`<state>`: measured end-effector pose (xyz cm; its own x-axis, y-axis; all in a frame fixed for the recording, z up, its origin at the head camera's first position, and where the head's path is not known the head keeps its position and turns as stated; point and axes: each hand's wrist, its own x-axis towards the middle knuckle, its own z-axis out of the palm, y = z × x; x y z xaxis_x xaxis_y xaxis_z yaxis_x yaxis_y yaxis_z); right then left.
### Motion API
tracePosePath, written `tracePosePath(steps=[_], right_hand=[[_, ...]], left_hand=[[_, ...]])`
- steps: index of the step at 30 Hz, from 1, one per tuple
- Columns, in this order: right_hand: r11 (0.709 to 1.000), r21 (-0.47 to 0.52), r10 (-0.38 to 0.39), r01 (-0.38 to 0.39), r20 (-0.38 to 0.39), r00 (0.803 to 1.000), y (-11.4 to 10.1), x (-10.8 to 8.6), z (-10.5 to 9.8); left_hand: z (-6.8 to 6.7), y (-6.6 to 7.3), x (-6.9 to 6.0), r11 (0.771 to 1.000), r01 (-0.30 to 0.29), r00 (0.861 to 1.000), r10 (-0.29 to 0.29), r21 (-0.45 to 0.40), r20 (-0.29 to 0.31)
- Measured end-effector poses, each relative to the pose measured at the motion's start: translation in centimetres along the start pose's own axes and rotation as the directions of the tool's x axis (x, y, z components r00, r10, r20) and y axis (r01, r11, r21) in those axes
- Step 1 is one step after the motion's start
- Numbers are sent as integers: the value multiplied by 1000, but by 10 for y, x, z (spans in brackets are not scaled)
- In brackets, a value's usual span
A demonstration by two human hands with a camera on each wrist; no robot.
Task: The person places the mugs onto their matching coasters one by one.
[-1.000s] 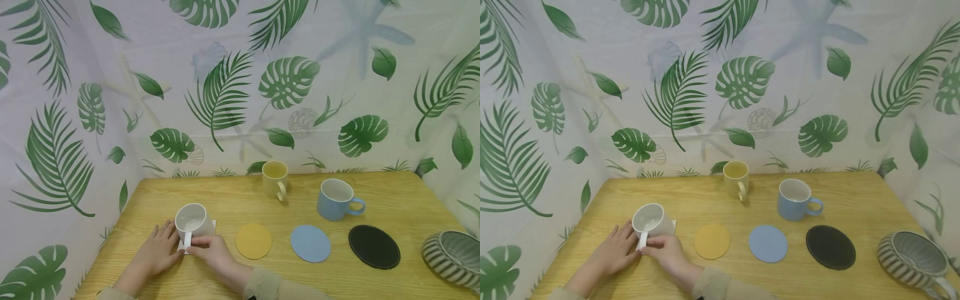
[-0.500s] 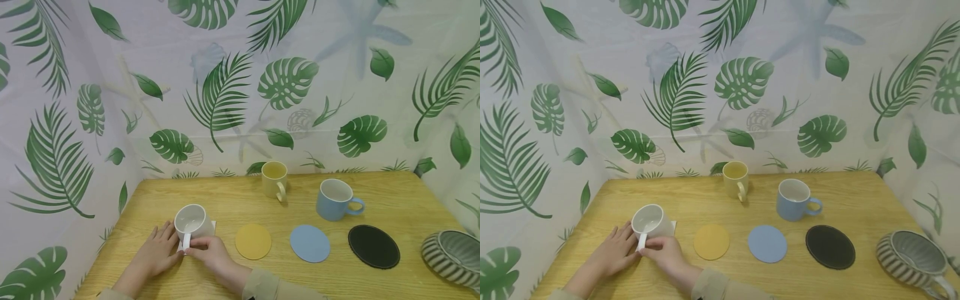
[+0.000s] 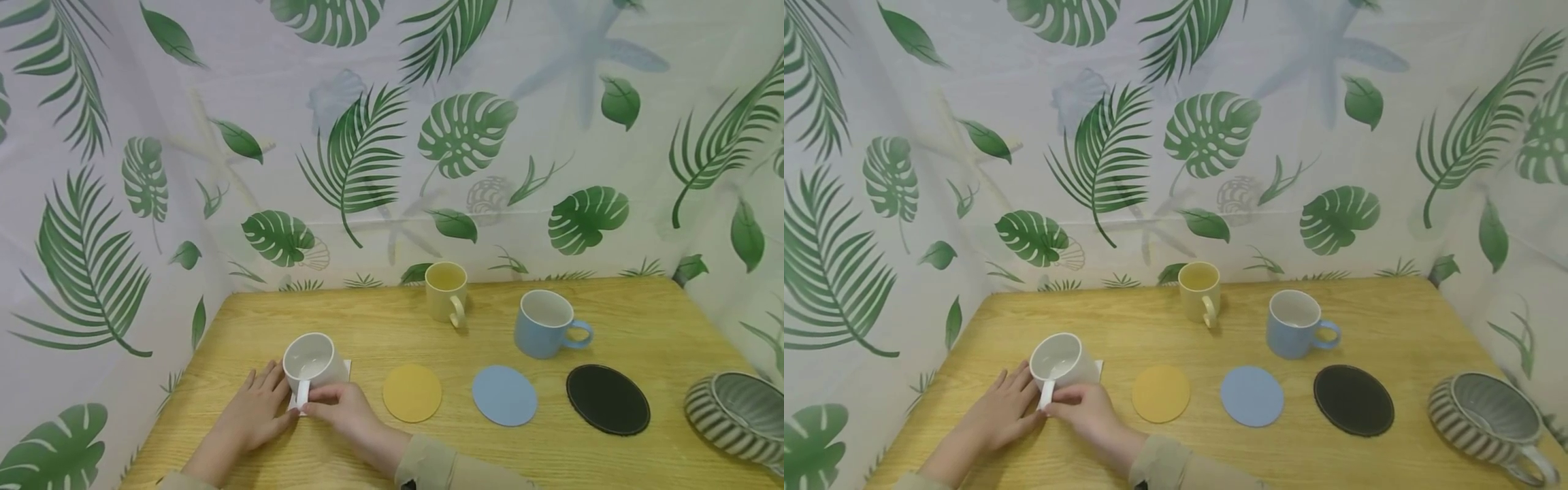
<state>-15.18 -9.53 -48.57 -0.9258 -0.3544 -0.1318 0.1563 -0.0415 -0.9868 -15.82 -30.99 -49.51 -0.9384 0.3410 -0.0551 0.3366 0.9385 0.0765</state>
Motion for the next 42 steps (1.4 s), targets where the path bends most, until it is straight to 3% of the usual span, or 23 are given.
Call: tracePosePath(steps=[10,24,34,42], right_hand=[[1000,-12,2,-1,10,1000,-2,0,-1],[999,-37,-8,10,49,999,-10,-5,-12],[1000,-12,16,-14,140,990,-17,-5,-28],[996,66,45,-61,215,976,-20,-1,-38]], left_hand=[[-4,2,0,1000,5,1000,-5,-11,15],[-3,-2,0,1000,-10,1000,10,-11,-13],[-6,-7,-1,999,-31,999,31,-6,-10],[-17,-5,-2,1000,-25,1000,25,4,-11]])
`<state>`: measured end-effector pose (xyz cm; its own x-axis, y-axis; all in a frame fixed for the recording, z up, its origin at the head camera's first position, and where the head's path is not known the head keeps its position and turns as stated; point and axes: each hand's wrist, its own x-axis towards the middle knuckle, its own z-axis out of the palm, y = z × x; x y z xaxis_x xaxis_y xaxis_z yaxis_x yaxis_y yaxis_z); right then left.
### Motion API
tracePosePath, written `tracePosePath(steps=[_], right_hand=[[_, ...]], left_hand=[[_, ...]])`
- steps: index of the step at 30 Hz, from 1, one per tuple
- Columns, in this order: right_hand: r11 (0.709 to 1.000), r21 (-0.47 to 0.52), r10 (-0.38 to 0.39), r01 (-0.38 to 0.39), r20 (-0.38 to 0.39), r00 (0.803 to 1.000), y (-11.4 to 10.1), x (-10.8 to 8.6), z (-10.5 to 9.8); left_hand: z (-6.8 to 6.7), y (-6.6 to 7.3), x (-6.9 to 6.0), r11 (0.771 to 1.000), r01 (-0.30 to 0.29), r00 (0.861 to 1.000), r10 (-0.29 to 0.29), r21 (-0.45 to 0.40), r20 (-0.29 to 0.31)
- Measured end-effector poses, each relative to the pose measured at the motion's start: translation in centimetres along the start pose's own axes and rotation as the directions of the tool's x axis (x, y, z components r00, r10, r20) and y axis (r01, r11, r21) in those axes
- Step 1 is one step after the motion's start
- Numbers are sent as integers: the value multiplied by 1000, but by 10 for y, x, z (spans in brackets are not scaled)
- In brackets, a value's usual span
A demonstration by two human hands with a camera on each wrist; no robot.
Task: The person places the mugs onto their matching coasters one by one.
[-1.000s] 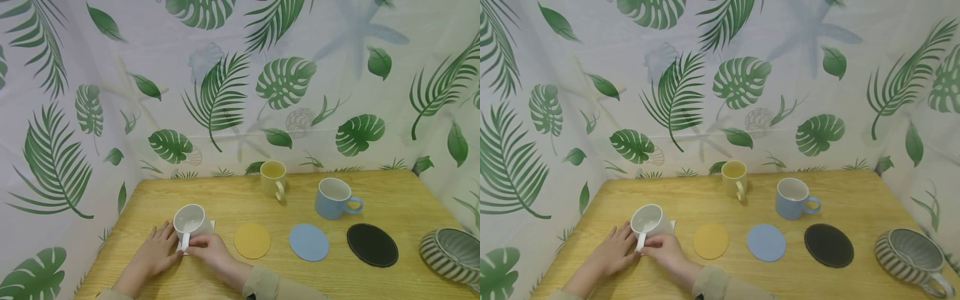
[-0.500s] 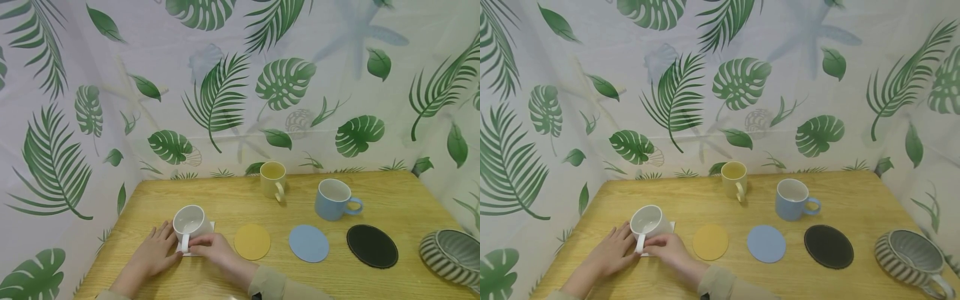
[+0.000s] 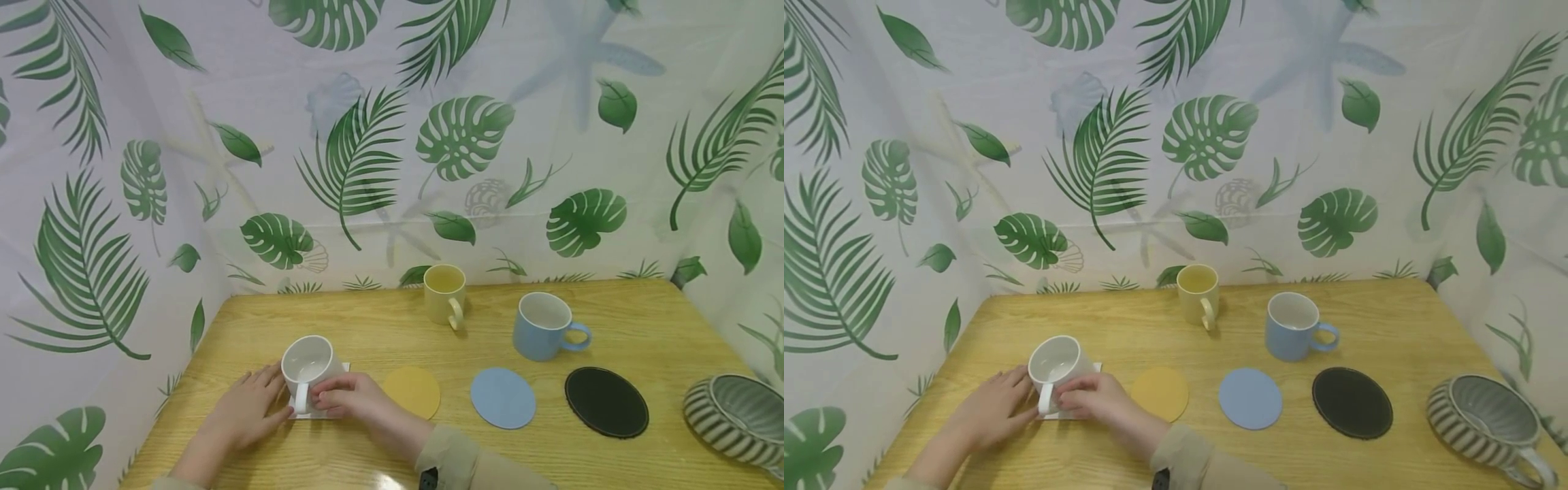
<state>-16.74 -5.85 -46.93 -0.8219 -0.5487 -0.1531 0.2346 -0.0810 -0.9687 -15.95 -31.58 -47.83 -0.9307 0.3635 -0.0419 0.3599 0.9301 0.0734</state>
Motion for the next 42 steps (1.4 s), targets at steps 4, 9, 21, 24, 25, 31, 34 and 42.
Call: tracePosePath(steps=[4,9,21,24,25,31,34,42], right_hand=[[1000,-22,18,-18,19,1000,-5,0,-5],[998,-50,24,-22,32,999,-9,-1,-11],[999,-47,18,-17,28,999,-15,-2,-25],[999,-33,28,-28,14,999,-19,-2,-30],[999,-32,31,-31,8,999,-19,-2,-32],[999,-39,22,-23,-12,1000,-24,-1,-45],[999,-37,8,-9,-12,1000,-26,-1,-52],[999,-42,-11,10,-23,1000,-29,-2,-68]], left_hand=[[-8,3,-1,1000,13,1000,-13,5,6],[-16,7,-2,999,36,999,-36,-7,0],[-24,8,-4,999,18,996,-16,27,-89],[-28,9,-5,999,19,994,-16,27,-109],[-30,9,-5,999,19,993,-15,29,-116],[-37,13,-6,999,5,986,2,46,-168],[-39,12,-5,999,-3,982,11,43,-186],[-49,15,-3,999,-7,984,15,44,-180]])
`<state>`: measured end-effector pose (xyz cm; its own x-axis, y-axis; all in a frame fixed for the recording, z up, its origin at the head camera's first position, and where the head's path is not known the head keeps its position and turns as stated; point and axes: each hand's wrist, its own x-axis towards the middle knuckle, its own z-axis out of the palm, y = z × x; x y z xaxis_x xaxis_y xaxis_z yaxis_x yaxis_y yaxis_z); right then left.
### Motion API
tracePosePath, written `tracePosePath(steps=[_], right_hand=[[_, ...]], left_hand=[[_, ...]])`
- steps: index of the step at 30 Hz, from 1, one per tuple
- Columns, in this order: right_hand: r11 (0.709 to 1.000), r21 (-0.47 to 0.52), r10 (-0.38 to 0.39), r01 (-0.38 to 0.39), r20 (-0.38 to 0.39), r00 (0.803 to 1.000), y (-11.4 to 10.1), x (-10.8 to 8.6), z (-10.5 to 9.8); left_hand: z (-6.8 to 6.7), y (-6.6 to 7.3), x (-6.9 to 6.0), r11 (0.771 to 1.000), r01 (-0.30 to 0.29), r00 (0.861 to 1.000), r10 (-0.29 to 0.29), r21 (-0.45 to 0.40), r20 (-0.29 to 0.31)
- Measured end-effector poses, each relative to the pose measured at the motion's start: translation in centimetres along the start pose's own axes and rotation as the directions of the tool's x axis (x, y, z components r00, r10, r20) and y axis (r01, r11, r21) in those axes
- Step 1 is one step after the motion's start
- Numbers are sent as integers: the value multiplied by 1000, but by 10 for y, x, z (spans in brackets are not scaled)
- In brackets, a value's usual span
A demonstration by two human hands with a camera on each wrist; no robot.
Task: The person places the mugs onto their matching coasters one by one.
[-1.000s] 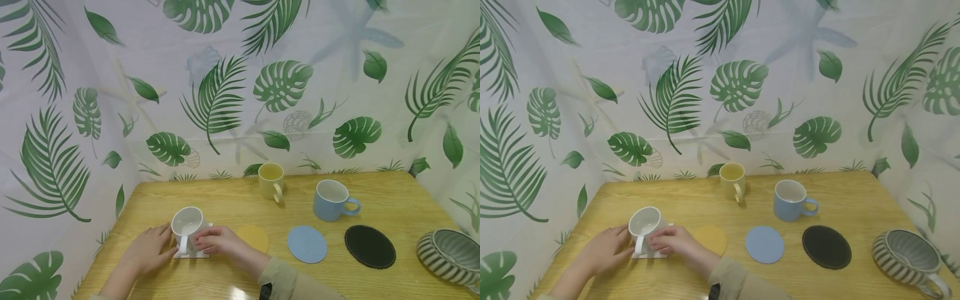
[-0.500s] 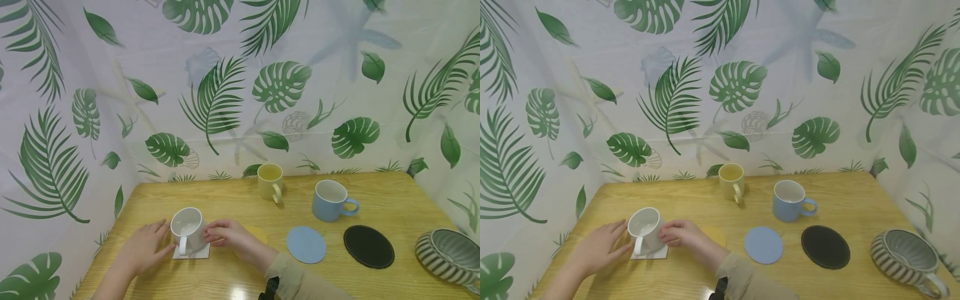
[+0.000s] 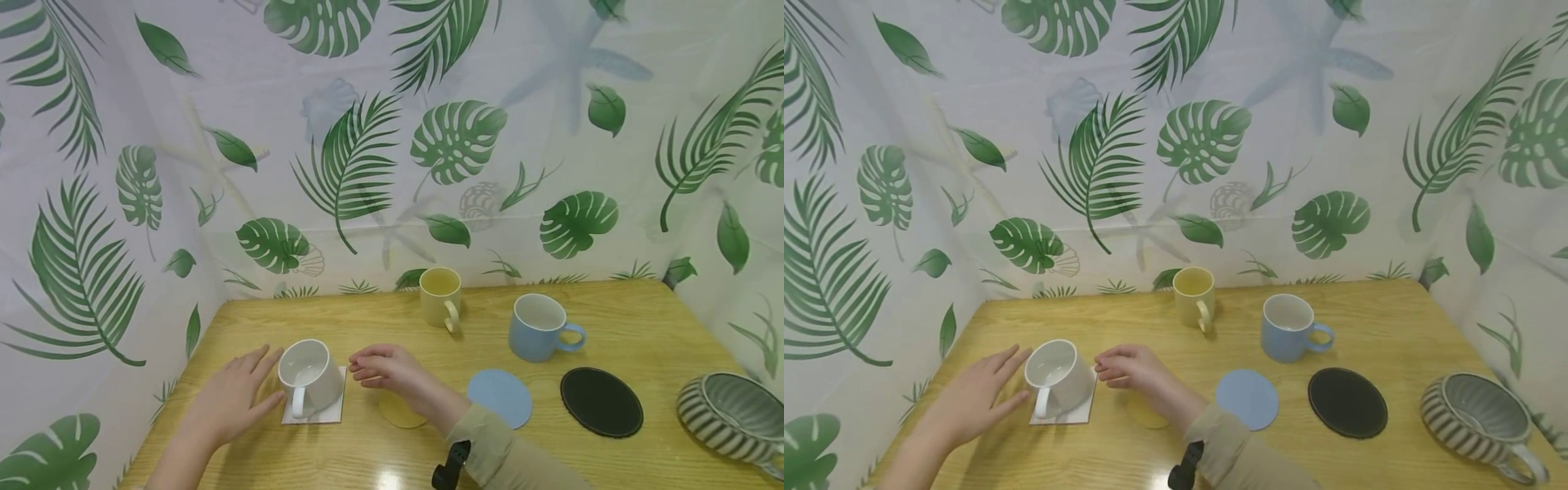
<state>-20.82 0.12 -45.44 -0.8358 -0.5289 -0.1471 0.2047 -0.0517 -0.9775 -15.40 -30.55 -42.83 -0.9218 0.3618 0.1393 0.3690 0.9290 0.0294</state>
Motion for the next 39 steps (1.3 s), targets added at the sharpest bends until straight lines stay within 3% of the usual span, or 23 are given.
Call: tracePosePath(steps=[12,18,39], right_hand=[[1000,12,-11,12,-63,998,-10,-1,-19],[1000,19,-12,14,-88,996,-13,0,-28],[994,107,-26,39,-123,992,-18,-6,-60]], left_hand=[[-12,5,7,999,-43,998,44,18,-53],[-17,12,12,999,-41,998,42,19,-44],[-17,43,25,991,-127,991,128,43,-37]])
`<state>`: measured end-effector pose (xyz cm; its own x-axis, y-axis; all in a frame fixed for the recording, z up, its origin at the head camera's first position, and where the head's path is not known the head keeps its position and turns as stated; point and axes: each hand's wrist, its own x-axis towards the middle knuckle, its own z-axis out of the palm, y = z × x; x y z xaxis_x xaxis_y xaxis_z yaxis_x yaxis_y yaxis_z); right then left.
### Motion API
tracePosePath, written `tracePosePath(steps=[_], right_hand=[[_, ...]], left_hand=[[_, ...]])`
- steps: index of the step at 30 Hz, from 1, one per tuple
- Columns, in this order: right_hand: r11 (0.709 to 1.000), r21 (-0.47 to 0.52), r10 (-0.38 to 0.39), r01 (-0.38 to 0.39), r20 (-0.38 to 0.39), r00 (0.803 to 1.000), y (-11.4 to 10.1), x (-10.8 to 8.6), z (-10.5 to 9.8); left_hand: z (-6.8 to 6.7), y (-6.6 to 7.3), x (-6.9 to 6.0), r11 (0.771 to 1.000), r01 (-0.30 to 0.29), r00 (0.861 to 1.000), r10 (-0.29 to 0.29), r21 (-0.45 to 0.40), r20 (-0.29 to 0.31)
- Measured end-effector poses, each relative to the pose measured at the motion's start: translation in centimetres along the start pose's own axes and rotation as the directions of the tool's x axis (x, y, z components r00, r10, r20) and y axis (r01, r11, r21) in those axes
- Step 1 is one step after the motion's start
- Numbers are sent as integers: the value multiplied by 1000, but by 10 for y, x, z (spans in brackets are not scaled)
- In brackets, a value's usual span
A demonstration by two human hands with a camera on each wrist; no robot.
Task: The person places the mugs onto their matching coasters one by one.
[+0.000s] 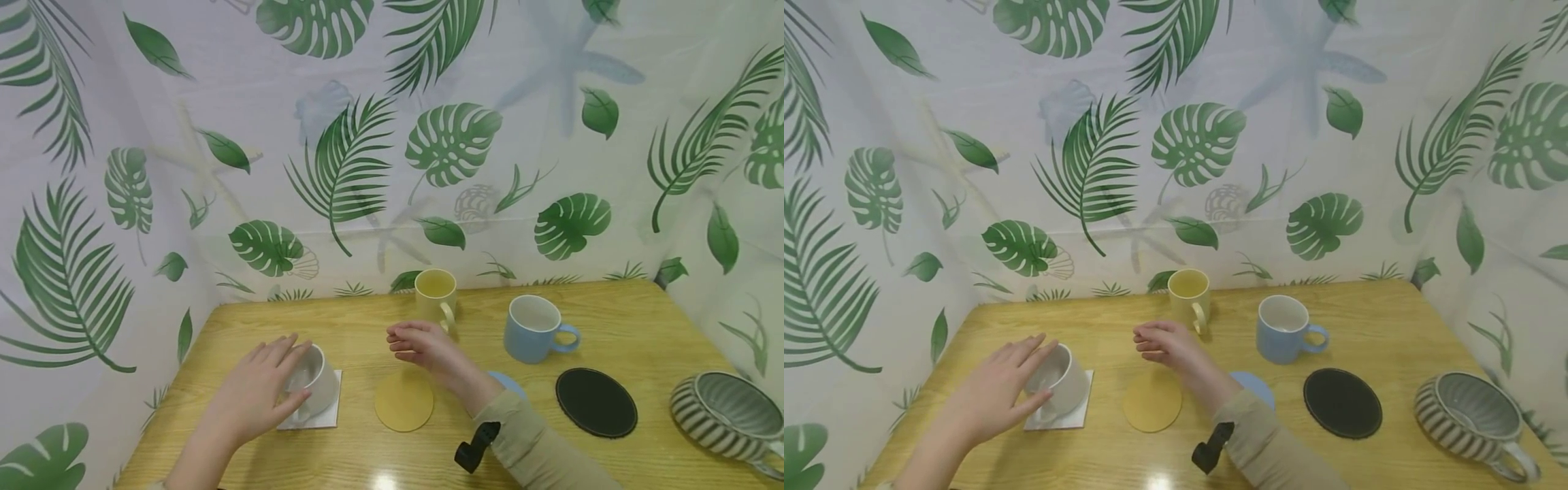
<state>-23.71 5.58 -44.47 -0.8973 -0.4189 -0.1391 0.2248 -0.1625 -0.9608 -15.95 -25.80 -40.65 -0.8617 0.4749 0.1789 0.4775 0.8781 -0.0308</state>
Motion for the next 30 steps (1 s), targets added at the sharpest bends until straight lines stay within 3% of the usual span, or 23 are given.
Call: tracePosePath(steps=[6,30], right_hand=[[999,50,-1,1,-5,1000,-3,-2,-9],[997,80,9,-3,-70,997,-6,-9,-44]], left_hand=[[3,8,5,999,-34,999,34,11,21],[16,34,20,991,-129,992,128,29,19]])
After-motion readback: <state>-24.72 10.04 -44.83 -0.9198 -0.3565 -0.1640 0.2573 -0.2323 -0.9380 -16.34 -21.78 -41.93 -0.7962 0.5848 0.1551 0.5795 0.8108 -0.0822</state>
